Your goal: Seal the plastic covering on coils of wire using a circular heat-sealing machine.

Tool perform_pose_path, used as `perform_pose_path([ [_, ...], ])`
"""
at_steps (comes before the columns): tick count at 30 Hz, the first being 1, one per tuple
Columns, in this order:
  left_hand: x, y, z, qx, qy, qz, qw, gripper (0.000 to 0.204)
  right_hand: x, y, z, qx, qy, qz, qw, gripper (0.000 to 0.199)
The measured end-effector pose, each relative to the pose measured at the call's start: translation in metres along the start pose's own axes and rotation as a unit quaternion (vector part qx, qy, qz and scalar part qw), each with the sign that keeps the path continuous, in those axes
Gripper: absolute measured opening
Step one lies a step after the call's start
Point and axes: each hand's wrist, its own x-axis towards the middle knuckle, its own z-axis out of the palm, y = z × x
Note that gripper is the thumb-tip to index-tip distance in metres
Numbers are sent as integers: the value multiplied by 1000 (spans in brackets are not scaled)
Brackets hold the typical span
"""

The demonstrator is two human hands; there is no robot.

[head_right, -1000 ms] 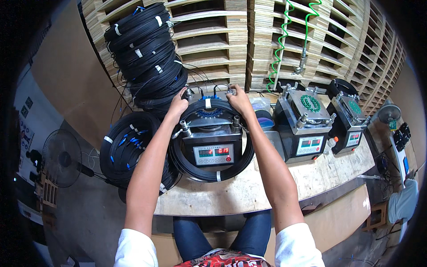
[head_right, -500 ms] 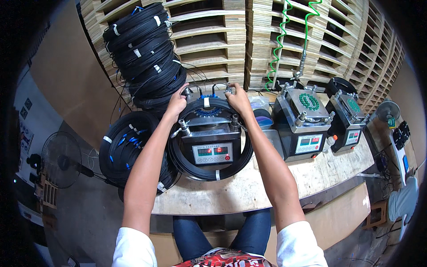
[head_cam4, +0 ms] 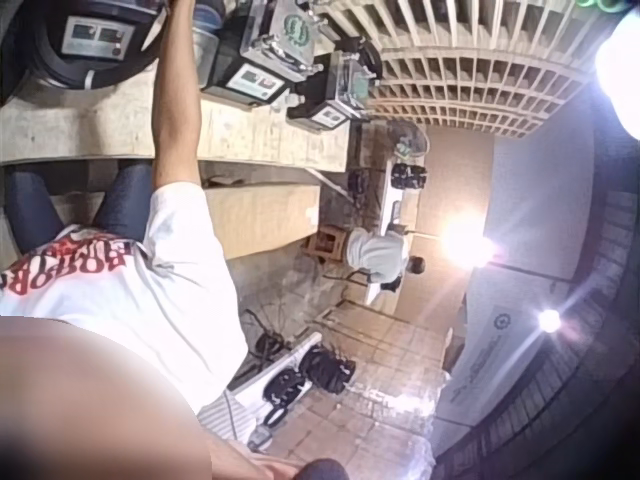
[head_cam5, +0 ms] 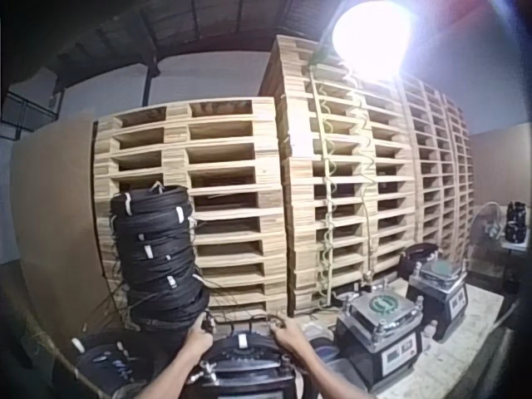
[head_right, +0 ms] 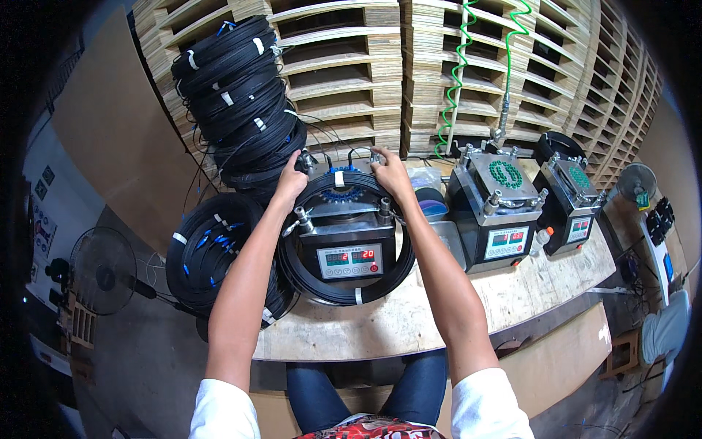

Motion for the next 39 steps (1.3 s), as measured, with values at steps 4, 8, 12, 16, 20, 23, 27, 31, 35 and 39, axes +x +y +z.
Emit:
perform_pose_path([
  [4,-9,14,10,-137,-68,-12,988,83,3,15,-10,-35,39,-59,997,45],
  [8,-12,10,3,-100,-39,-10,994,84,-5,-9,-6,-45,4,20,999,49],
  [12,-7,9,4,-74,-35,3,997,72,-5,-10,-6,-36,0,40,999,51],
  [16,-3,11,10,-63,-15,39,997,65,6,6,-9,-43,-10,-13,999,48],
  [20,-13,19,10,-32,31,23,999,72,3,9,-6,-5,18,-9,1000,45],
  [23,-23,27,4,-54,-8,-16,998,76,-5,-4,-6,-16,27,15,999,43],
  [27,-17,23,5,-54,-17,10,998,74,-3,-3,-5,-76,52,28,995,43],
  [31,-14,18,6,-36,-7,24,999,68,-2,-1,-4,-84,54,34,994,45],
  [35,-17,26,9,-7,19,24,999,66,3,11,-5,-73,50,10,996,45],
  [39,-16,28,10,13,19,9,1000,67,3,10,-9,-27,35,-14,999,46],
])
